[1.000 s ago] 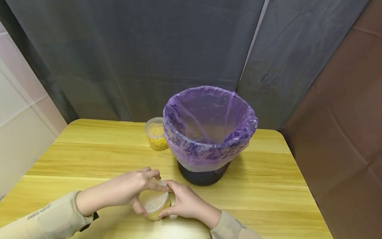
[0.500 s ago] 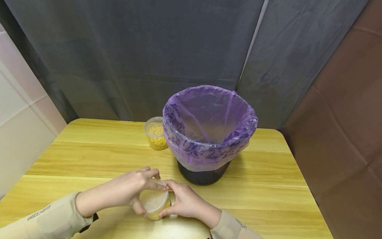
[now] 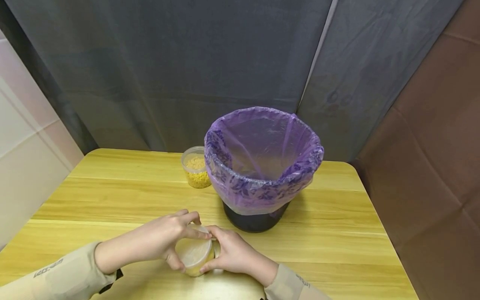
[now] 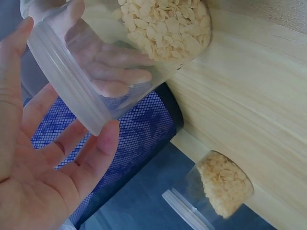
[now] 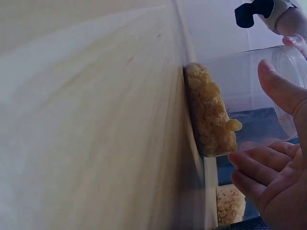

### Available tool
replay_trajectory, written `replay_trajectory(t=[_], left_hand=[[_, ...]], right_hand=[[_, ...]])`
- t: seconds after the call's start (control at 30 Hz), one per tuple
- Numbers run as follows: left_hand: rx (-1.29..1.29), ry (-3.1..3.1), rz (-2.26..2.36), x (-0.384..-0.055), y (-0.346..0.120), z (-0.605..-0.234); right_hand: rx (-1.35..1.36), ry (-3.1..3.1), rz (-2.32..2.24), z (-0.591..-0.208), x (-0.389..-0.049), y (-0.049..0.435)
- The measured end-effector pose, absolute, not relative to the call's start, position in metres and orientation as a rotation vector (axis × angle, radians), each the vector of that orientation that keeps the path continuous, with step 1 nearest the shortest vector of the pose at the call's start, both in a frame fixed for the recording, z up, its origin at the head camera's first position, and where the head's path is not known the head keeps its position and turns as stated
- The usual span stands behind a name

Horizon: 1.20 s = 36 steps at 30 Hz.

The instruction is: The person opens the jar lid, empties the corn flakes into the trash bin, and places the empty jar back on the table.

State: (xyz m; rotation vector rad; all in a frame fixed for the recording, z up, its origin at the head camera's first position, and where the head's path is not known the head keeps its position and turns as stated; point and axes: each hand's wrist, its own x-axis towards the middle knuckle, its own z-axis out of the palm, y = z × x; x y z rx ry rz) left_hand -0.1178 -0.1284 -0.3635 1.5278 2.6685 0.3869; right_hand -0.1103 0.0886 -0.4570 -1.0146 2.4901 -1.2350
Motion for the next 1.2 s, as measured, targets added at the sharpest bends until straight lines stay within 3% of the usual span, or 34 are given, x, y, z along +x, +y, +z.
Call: replay_trajectory(t=[1.2], left_hand=[[1.503, 2.717, 0.442, -0.1124, -0.1270, -0.3676]], right_hand=[[-1.081, 2.466, -1.221, -0.4572, -0.1096, 0.0890]])
